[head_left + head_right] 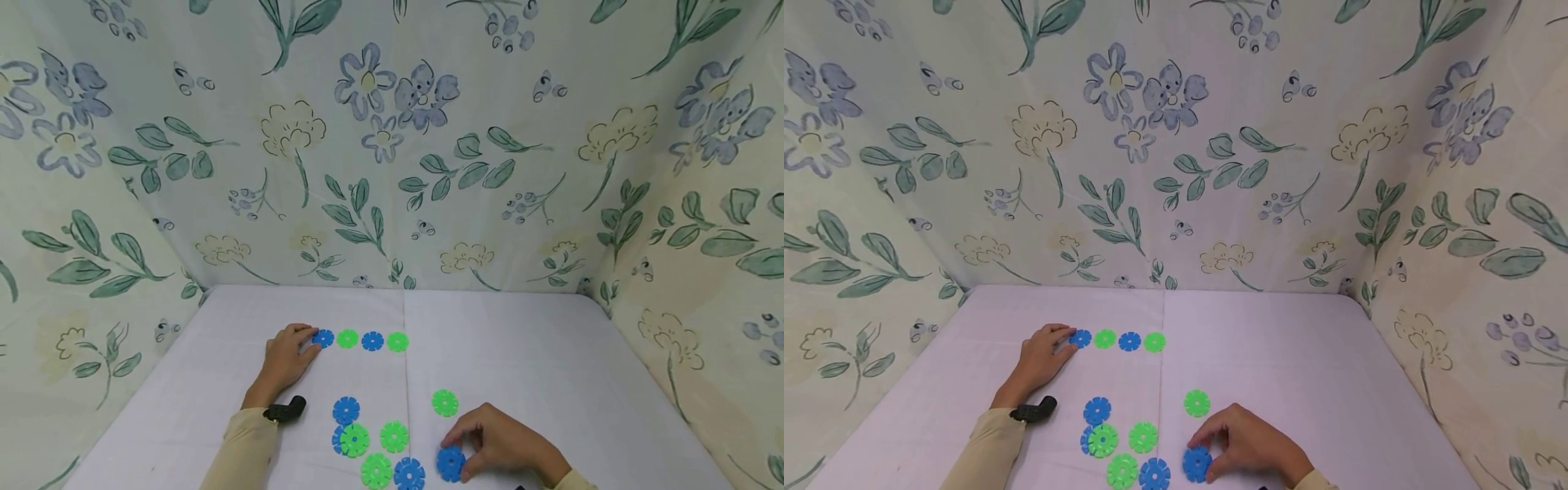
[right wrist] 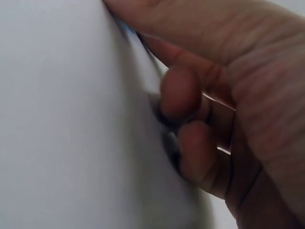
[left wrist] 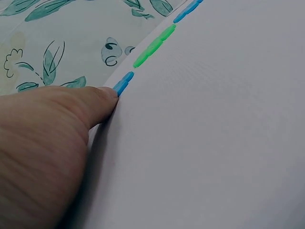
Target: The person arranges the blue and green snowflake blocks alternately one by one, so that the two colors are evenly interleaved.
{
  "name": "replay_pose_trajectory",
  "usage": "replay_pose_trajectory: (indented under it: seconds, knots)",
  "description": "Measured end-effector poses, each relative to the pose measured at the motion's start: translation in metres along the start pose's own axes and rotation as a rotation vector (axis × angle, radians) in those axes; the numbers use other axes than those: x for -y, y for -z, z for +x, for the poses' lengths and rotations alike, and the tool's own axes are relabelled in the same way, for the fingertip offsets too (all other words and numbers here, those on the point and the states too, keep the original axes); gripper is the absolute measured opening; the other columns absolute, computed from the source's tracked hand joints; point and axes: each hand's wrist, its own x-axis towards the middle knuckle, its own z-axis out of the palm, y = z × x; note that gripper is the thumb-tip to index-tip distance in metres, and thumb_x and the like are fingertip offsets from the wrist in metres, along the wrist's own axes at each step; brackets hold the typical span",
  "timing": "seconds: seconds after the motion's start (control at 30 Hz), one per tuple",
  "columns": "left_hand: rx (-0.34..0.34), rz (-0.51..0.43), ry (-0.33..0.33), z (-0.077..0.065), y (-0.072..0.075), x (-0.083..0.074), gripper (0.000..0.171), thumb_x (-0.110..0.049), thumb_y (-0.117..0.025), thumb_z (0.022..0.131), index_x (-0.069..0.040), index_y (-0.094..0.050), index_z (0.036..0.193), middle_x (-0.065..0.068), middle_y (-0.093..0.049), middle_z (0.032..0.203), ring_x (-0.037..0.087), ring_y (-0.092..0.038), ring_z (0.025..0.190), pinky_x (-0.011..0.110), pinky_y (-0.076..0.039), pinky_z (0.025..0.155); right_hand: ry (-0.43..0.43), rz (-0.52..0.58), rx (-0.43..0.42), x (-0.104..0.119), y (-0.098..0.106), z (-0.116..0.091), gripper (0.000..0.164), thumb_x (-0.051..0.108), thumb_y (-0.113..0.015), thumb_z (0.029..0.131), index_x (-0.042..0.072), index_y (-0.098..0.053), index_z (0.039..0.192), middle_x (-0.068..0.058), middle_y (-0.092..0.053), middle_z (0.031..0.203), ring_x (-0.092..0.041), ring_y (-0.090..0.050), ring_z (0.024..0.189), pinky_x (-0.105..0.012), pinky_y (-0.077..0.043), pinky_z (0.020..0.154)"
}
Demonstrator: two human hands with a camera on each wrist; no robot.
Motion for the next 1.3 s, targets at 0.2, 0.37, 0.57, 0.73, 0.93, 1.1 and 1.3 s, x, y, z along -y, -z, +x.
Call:
replay_pose_trajectory:
  seconds: [0.2,0.37,0.57,0.73,0.93,1.1,1.3]
  knots:
    - [0.000,0.000,0.009,-0.001,0.001,-0.002,0.043,-0.034,-0.069,0.095,-0.016,-0.066,0.133,0.010,-0.060,0.136,0.032,-0.054,0.127,0.050,-0.036,0.091,0.011,-0.023,-0.024,-0.002,-0.002,0.001,0.037,0.034,-0.088,0.074,0.026,-0.078,0.109,0.012,-0.077,0.094,0.009,-0.046,0.059,-0.015,-0.040,0.049]
    - [-0.001,-0.004,0.010,-0.001,0.001,-0.002,0.042,-0.034,-0.070,0.094,-0.016,-0.066,0.132,0.010,-0.060,0.136,0.032,-0.054,0.127,0.049,-0.036,0.091,-0.005,-0.041,-0.055,-0.003,-0.002,0.000,0.036,0.035,-0.089,0.072,0.029,-0.078,0.106,0.013,-0.075,0.089,0.008,-0.048,0.061,-0.016,-0.042,0.050]
    - [-0.001,-0.002,0.011,-0.001,0.000,-0.001,0.042,-0.035,-0.070,0.094,-0.017,-0.067,0.132,0.009,-0.060,0.136,0.032,-0.055,0.126,0.049,-0.036,0.092,-0.027,0.003,-0.093,-0.007,0.000,-0.002,0.036,0.032,-0.090,0.072,0.027,-0.077,0.106,0.010,-0.072,0.086,0.006,-0.051,0.064,-0.018,-0.046,0.053]
    - [-0.002,0.006,0.009,0.000,-0.002,0.000,0.042,-0.036,-0.069,0.095,-0.017,-0.067,0.132,0.009,-0.060,0.135,0.032,-0.054,0.127,0.049,-0.036,0.092,-0.038,0.050,-0.119,-0.009,0.001,-0.003,0.039,0.029,-0.090,0.072,0.024,-0.076,0.108,0.006,-0.070,0.084,0.005,-0.053,0.066,-0.019,-0.047,0.055]
    - [0.000,0.010,0.011,0.000,-0.003,0.001,0.042,-0.035,-0.069,0.095,-0.017,-0.066,0.133,0.009,-0.060,0.136,0.032,-0.054,0.127,0.050,-0.036,0.093,-0.080,0.087,-0.167,-0.010,0.002,-0.003,0.042,0.028,-0.091,0.070,0.022,-0.075,0.109,0.003,-0.069,0.086,0.003,-0.054,0.065,-0.021,-0.049,0.056]
    - [0.000,0.013,0.014,0.001,-0.002,0.000,0.042,-0.034,-0.069,0.094,-0.016,-0.066,0.133,0.011,-0.059,0.136,0.033,-0.054,0.127,0.053,-0.036,0.095,-0.154,0.126,-0.242,-0.010,0.004,0.000,0.042,0.029,-0.091,0.071,0.022,-0.074,0.110,0.000,-0.068,0.088,-0.002,-0.055,0.069,-0.022,-0.049,0.059]
    - [0.010,0.013,0.017,0.000,-0.002,0.001,0.043,-0.035,-0.068,0.095,-0.016,-0.066,0.133,0.011,-0.058,0.137,0.033,-0.053,0.128,0.054,-0.036,0.096,-0.230,0.109,-0.332,-0.011,0.007,0.003,0.045,0.034,-0.090,0.072,0.023,-0.073,0.112,-0.002,-0.067,0.090,-0.005,-0.056,0.068,-0.024,-0.050,0.060]
